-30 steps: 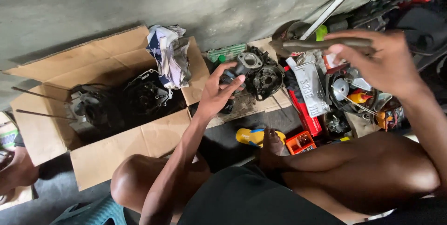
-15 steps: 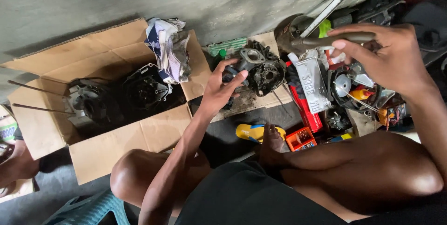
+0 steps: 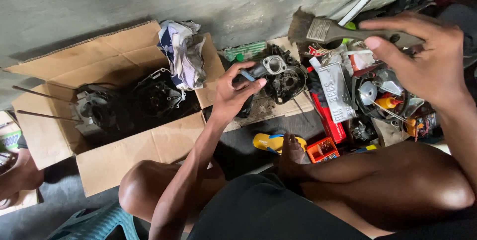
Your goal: Cleaning a motorcycle engine component using a paintbrush to remove dirt and debris.
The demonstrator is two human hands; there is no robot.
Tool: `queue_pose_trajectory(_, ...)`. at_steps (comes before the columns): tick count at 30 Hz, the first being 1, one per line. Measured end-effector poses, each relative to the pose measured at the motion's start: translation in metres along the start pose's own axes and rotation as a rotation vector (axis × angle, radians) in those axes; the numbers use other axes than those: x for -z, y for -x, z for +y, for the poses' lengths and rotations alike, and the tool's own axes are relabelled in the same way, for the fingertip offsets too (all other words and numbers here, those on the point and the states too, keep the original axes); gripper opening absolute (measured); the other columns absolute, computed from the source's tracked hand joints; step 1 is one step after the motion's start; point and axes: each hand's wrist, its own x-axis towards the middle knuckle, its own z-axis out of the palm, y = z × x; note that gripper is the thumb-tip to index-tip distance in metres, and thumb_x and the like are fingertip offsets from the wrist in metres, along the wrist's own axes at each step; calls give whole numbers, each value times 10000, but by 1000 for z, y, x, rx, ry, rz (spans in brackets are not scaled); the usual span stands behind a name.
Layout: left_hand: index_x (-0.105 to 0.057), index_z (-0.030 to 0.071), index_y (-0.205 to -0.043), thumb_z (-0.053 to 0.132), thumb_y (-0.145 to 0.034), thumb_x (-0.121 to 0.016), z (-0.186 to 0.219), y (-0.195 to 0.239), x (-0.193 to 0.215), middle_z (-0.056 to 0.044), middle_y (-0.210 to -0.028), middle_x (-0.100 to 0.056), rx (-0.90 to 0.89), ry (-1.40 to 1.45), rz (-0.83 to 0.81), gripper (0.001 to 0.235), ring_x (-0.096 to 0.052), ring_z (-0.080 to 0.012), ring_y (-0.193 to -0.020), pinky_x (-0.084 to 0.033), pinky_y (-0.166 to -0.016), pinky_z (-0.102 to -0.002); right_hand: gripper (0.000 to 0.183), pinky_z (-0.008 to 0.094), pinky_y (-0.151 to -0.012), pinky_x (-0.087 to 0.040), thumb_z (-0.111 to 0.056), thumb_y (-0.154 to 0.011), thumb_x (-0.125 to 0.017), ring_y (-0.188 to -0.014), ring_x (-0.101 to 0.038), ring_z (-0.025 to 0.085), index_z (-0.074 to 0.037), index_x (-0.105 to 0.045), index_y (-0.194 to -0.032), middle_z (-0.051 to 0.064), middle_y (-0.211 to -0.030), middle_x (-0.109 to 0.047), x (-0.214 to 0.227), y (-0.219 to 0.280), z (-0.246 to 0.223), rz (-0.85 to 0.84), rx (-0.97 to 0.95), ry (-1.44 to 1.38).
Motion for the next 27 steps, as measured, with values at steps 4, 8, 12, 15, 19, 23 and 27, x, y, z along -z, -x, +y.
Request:
queue_pose_trajectory(4,-649,27,-1264,107,-815,-839,-4,-3,0,-142,-1054,-742,24,16,71,495,-727,-206,-884,-625,-871,-329,411,340,-768,-456,163,-1002,-755,-856,-600,264,171,-692,-1409,283,-1242,-706,2,-2,-7,-41,34,27)
queue_pose_trajectory(8,-682,78,-1238,62,-850,-811,-13,-1,3,-119,-1111,-768,37,145,104,409,-741,-186,-918,-649,-891,-311,416,376,-862,-488,139,-956,-781,-934,-633,297,152,-705,-1365,287,-1229,-711,1,-3,-6,-75,71,37)
queue_pose_trajectory(12,-624,58,-1327,191,-819,-808,-7,-4,0,-165,-1049,-771,353,244,165,556,-726,-184,-852,-588,-703,-253,435,341,-729,-498,103,-934,-787,-816,-635,260,114,-701,-1360,271,-1168,-728,-4,-7,1,-118,69,27)
queue_pose_trajectory(15,-575,24,-1383,245,-837,-787,1,-3,-2,-97,-1020,-763,347,228,155,627,-707,-124,-847,-516,-660,-197,420,312,-663,-533,68,-901,-793,-781,-694,231,87,-706,-1311,242,-1153,-747,-7,-8,-2,-159,50,17)
queue_pose_trajectory(19,-695,29,-1165,223,-798,-834,-9,-3,0,-101,-1024,-774,332,178,178,438,-684,-118,-807,-522,-623,-207,340,252,-467,-384,60,-892,-810,-540,-568,141,106,-732,-1220,179,-1036,-767,-7,-7,-7,-161,80,55)
queue_pose_trajectory(23,-703,49,-1156,166,-819,-829,-9,-1,1,-120,-1043,-780,317,230,148,379,-710,-142,-864,-586,-682,-236,348,262,-482,-420,97,-882,-813,-622,-635,170,138,-726,-1216,217,-1091,-763,-4,-8,-11,-142,112,40)
queue_pose_trajectory(27,-698,66,-1150,153,-834,-825,-2,0,-1,-102,-1041,-788,317,247,124,351,-717,-136,-894,-567,-700,-240,373,264,-404,-303,89,-883,-810,-445,-473,133,122,-723,-1244,217,-1073,-762,-5,-6,-3,-151,99,52)
